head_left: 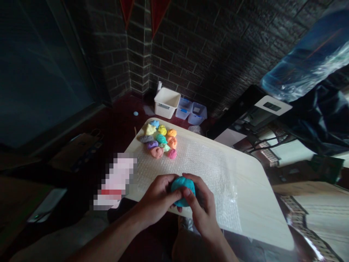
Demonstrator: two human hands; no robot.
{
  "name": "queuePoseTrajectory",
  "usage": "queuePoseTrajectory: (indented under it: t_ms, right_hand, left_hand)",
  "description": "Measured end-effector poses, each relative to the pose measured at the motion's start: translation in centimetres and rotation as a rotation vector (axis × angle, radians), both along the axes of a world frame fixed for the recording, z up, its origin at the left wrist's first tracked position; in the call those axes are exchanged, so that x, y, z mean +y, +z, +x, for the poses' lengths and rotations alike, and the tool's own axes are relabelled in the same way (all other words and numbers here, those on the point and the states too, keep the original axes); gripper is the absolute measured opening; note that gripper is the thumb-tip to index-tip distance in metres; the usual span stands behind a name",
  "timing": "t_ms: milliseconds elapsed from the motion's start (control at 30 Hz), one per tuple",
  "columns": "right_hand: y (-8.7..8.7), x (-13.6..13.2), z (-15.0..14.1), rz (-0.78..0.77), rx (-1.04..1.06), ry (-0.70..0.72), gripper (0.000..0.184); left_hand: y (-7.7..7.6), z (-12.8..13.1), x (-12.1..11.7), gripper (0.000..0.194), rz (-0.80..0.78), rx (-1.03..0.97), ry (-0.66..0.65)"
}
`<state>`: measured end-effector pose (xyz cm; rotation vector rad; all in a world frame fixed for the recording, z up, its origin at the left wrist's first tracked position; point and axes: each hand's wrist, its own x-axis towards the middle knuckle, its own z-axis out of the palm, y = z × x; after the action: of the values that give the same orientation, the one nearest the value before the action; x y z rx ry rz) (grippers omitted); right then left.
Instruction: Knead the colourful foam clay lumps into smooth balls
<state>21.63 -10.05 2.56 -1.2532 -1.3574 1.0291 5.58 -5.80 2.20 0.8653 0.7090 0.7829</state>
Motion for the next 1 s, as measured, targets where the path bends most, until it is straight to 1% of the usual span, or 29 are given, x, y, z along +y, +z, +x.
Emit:
queuePoseTrajectory:
  t_ms: [67,167,233,300,367,500,600,633,700,767,800,867,933,1000]
  right_hand:
    - [0.1,-0.1,0.3,-0.007,-0.01,-0.007,0.035]
    - [0.4,-0.3,0.7,0.033,-0.113,-0.032,0.043]
    - [0.6,-0.2,0.8,0.036,-0.132,0.013,0.038]
    - [0.7,-0.1,0.6,0.006,-0.081,0.082,0.03]
    - [0.8,0.1,0.4,-0.033,-0.022,0.115,0.027]
    - [1.0,0.2,0.5,-0.003,-0.063,0.101,0.029]
    - [0.7,0.2,0.9,-0.04,-0.071,0.13,0.029]
    - [0.5,0.2,0.9,-0.057,-0.067,0.107,0.031]
    - [0.2,0.3,0.9,-0.066,-0.08,-0.002,0.035]
    - [-0.1,0.4,0.8,-0.053,-0.107,-0.103,0.038]
    - [-0.2,0.4,0.8,-0.043,-0.118,-0.128,0.039]
    - [-0.1,0.5,0.8,-0.023,-0.132,-0.128,0.037]
    - [0.0,0.6,1.0,-0.005,-0.143,-0.085,0.035]
    - [0.2,0.6,1.1,0.006,-0.15,-0.028,0.033]
  left_hand:
    - [-0.2,0.0,0.1,0.037,0.024,0.021,-0.002]
    - [-0.4,0.0,0.1,0.039,0.041,0.079,-0.002]
    - [-0.4,0.0,0.0,0.04,0.019,0.072,-0.024]
    - [-0.4,0.0,-0.1,0.039,-0.011,0.048,-0.059]
    - [-0.4,-0.1,-0.2,0.038,-0.038,0.04,-0.08]
    - [-0.5,-0.1,-0.2,0.039,-0.065,0.049,-0.055]
    - [-0.8,0.0,-0.5,0.044,-0.048,0.066,-0.061]
    - [-0.9,0.0,-0.6,0.046,-0.049,0.078,-0.047]
    - [-1.0,0.0,-0.9,0.052,-0.075,0.115,0.034]
    - [-0.9,0.0,-0.9,0.056,-0.115,0.15,0.122]
    - [-0.9,0.0,-0.8,0.057,-0.111,0.157,0.139]
    - [-0.7,-0.1,-0.5,0.052,-0.038,0.147,0.109]
    - [-0.6,-0.2,-0.1,0.05,0.067,0.13,0.046]
    - [-0.6,-0.3,0.3,0.048,0.123,0.108,-0.001]
